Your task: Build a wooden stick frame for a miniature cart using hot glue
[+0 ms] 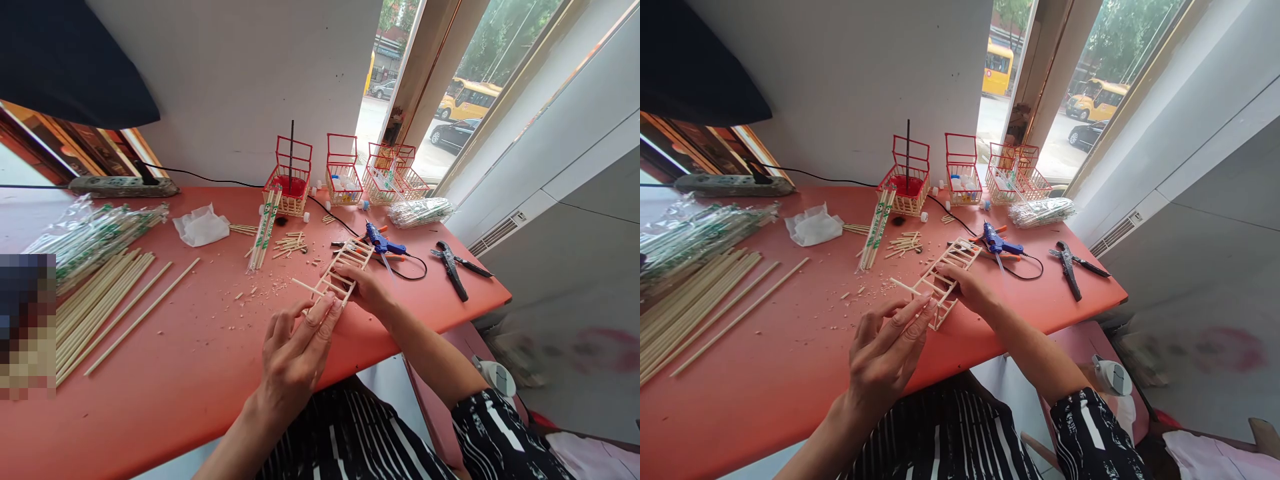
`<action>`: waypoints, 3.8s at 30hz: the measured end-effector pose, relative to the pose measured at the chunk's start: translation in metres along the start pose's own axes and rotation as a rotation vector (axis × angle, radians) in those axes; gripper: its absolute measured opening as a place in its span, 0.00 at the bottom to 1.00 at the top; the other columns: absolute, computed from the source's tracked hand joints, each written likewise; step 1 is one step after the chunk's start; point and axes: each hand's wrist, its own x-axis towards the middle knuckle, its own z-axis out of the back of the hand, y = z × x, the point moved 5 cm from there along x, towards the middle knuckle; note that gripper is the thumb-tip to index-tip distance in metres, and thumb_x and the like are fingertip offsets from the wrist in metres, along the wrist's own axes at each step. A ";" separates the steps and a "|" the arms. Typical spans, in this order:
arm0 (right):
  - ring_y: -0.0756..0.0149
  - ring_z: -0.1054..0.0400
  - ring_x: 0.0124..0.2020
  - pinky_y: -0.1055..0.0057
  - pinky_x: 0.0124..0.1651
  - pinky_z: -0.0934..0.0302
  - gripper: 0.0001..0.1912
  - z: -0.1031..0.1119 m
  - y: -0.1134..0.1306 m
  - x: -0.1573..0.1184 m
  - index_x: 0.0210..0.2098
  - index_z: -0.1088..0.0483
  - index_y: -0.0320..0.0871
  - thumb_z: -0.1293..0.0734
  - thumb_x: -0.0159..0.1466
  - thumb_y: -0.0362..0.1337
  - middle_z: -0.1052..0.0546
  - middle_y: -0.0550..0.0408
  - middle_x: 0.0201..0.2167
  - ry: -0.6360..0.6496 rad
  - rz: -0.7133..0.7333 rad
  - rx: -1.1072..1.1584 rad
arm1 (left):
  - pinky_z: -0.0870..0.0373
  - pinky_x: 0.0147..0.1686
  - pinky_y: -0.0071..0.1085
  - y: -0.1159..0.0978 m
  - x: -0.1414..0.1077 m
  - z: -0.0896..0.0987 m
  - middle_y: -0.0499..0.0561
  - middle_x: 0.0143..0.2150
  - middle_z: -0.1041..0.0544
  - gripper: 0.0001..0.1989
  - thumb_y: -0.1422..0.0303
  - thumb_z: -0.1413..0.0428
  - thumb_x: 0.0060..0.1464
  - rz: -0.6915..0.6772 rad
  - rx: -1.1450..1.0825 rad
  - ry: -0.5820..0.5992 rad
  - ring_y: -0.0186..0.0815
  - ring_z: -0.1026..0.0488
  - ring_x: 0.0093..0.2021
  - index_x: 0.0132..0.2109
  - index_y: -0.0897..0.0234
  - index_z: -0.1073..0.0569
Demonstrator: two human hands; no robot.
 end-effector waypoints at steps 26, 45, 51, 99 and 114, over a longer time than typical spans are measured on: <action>0.74 0.43 0.22 0.75 0.24 0.49 0.17 0.004 -0.002 0.000 0.31 0.28 0.42 0.24 0.49 0.46 0.33 0.62 0.23 -0.067 -0.035 0.018 | 0.35 0.62 0.52 -0.001 0.003 0.001 0.59 0.55 0.19 0.25 0.83 0.43 0.57 0.003 -0.038 -0.004 0.49 0.27 0.61 0.60 0.64 0.27; 0.74 0.48 0.20 0.74 0.21 0.52 0.17 0.001 0.001 0.000 0.29 0.30 0.41 0.26 0.52 0.48 0.39 0.64 0.19 -0.004 0.014 -0.021 | 0.33 0.59 0.53 -0.003 0.005 0.001 0.60 0.53 0.18 0.22 0.83 0.41 0.56 0.000 -0.038 -0.044 0.50 0.26 0.59 0.57 0.68 0.25; 0.76 0.49 0.18 0.74 0.20 0.54 0.17 0.000 0.003 -0.001 0.28 0.31 0.42 0.26 0.52 0.48 0.39 0.65 0.18 0.002 0.026 -0.033 | 0.33 0.59 0.54 -0.002 0.004 0.001 0.61 0.53 0.19 0.22 0.85 0.41 0.55 -0.003 -0.043 -0.041 0.51 0.26 0.59 0.57 0.69 0.25; 0.75 0.51 0.18 0.73 0.21 0.57 0.17 -0.003 0.004 -0.001 0.24 0.39 0.45 0.30 0.56 0.48 0.41 0.65 0.18 0.062 0.054 -0.073 | 0.33 0.60 0.52 -0.003 0.004 0.000 0.59 0.54 0.19 0.26 0.84 0.42 0.56 0.009 -0.036 -0.029 0.49 0.26 0.60 0.61 0.64 0.27; 0.75 0.51 0.18 0.73 0.20 0.56 0.18 -0.003 0.004 -0.001 0.24 0.40 0.45 0.28 0.55 0.46 0.41 0.65 0.17 0.046 0.054 -0.048 | 0.34 0.61 0.51 -0.002 0.004 0.000 0.58 0.55 0.19 0.27 0.83 0.43 0.57 0.015 -0.044 -0.025 0.48 0.27 0.61 0.63 0.63 0.28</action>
